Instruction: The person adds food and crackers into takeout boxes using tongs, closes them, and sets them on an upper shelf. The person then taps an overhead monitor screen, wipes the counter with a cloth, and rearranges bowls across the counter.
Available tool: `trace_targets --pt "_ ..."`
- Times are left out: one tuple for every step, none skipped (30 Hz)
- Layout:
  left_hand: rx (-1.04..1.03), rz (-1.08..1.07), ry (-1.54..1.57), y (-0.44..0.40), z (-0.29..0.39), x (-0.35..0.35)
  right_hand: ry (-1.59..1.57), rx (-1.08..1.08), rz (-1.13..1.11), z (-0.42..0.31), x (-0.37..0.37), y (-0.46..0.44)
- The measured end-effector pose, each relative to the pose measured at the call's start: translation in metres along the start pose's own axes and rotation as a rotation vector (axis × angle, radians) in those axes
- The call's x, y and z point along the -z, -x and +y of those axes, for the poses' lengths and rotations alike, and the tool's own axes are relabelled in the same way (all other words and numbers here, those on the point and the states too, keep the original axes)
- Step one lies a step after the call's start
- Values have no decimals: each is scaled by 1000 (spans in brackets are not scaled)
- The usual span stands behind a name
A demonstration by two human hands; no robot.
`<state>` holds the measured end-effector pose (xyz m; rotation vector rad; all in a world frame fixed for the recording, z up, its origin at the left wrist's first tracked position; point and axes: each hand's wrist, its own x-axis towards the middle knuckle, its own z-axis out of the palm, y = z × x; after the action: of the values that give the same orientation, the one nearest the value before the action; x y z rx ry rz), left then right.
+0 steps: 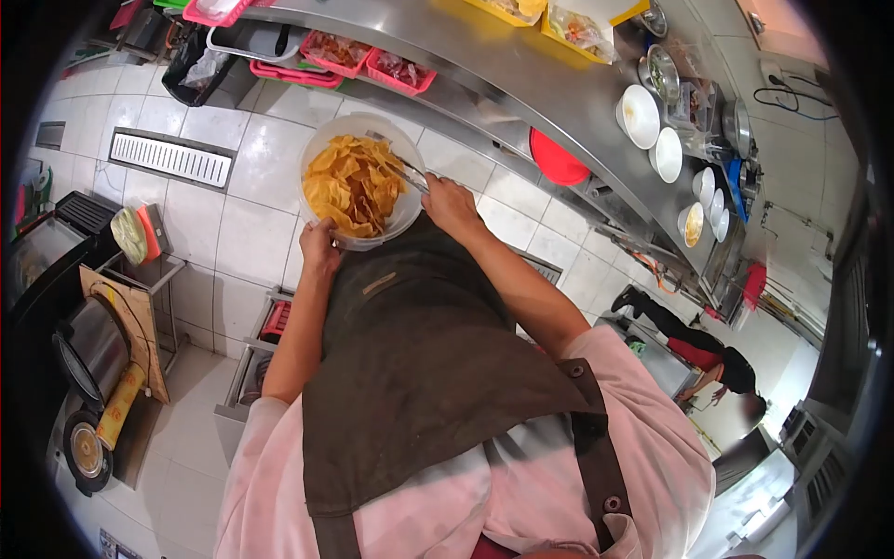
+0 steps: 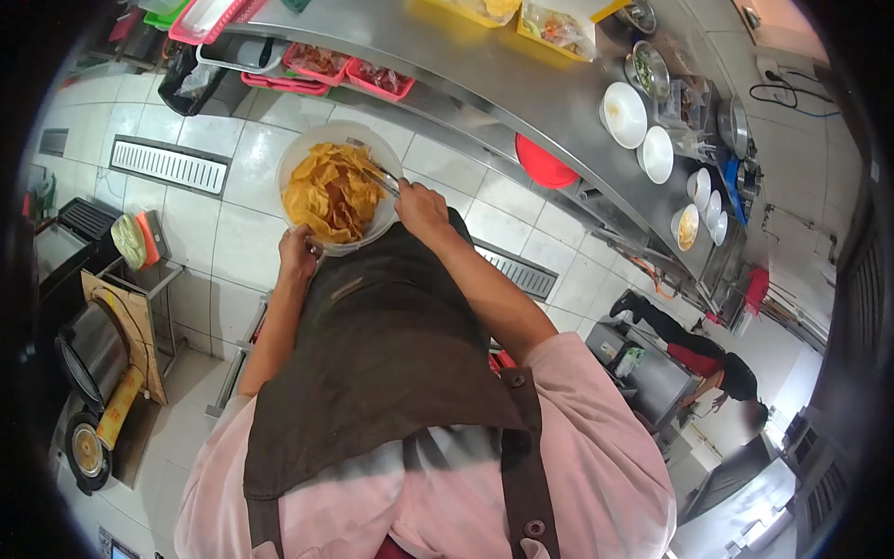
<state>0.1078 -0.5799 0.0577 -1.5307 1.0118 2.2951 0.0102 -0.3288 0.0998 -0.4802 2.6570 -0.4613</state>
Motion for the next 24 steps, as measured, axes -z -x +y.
trace_targets --pt "-9 -2 5 2 0 -4 14 -2 -15 0 -1 -5" --pt "-22 -5 10 4 2 -7 44 -9 -38 2 -2 -10" --pt "-21 24 -10 12 7 -12 71 -12 -62 3 -4 -14" --pt "-21 15 -20 6 5 -9 99 -11 -83 3 -6 -17" --pt "-21 8 -31 -2 0 -2 103 3 -71 4 -8 -17" --pt "-20 0 -40 -6 -2 2 108 17 -60 5 -5 -15" --pt "-25 4 -34 -10 -4 5 116 30 -46 7 -1 -14" --pt "-30 7 -29 -14 -7 7 116 31 -56 11 5 -10" --pt "-35 10 -25 -17 -8 10 115 31 -65 10 15 -5" --pt "-37 7 -6 -19 -9 14 117 31 -70 7 22 0" --pt "-40 -3 9 -20 -10 17 124 -1 -85 7 19 4" --pt "-43 -28 25 -23 -9 14 138 -40 -90 11 14 7" --pt "-43 12 22 -18 -4 7 160 -86 -86 16 17 8" --pt "-40 46 18 -10 -2 3 160 -20 -33 11 30 14" --pt "-37 31 41 -12 -3 3 120 -49 -60 6 46 19" --pt "-35 23 63 -16 -5 3 37 -53 -24 7 62 24" --pt "-30 30 74 -18 -5 4 -21 -59 39 8 75 30" --pt "-28 44 87 -19 -5 4 -84 -57 99 10 89 33" --pt "-19 31 91 -19 -3 4 -106 -112 129 12 108 32" --pt "-10 22 96 -18 -2 5 -131 -164 157 15 131 34" --pt "-1 17 101 -18 -1 5 -159 -214 181 22 149 38" --pt "-8 42 103 -16 1 2 -213 -212 299 40 160 38" --pt "-13 68 105 -11 2 -2 -173 -211 431 41 188 38" --pt "-17 95 105 -7 2 -4 -158 -290 482 62 202 34"
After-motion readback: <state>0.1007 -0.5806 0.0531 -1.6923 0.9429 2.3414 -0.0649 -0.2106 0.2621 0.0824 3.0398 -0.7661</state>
